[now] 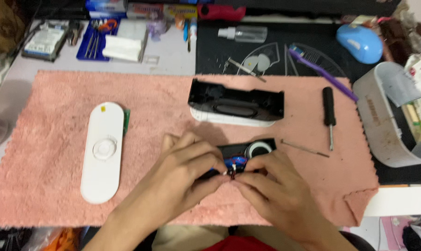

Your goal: The person reassembles a small portable speaker by placing internal components into the housing and using a screwdriver to secure screws into the front panel.

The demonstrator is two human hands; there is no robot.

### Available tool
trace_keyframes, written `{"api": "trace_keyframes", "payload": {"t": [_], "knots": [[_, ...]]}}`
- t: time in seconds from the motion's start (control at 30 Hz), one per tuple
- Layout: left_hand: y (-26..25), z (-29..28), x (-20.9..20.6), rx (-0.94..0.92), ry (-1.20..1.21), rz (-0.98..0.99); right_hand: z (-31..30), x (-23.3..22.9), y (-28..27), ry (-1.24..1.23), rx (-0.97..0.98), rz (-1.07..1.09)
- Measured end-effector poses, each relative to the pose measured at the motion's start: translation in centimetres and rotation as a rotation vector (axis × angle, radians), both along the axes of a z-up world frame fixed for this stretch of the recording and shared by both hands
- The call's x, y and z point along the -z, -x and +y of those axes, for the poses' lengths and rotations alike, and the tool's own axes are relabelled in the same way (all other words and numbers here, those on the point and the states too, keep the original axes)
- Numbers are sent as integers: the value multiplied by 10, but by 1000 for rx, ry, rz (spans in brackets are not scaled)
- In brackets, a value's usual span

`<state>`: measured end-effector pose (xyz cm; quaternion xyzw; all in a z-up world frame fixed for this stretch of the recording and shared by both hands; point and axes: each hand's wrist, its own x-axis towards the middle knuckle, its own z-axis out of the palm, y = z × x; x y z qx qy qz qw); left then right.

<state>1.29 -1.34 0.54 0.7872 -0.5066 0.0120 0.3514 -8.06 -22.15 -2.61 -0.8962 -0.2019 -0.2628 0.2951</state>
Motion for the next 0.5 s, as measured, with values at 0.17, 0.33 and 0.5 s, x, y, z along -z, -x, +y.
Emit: {"api": "trace_keyframes", "payload": {"t": [0.17,0.33,0.5], "knots": [[2,-2,-7,44,14,54,-8,-11,-2,-57,-36,-12],[-2,-3,9,127,74,-46,-36,-26,-12,-47,12,-22],[-2,1,25,120,96,31,-47,-34,-19,-107,200,48]]}}
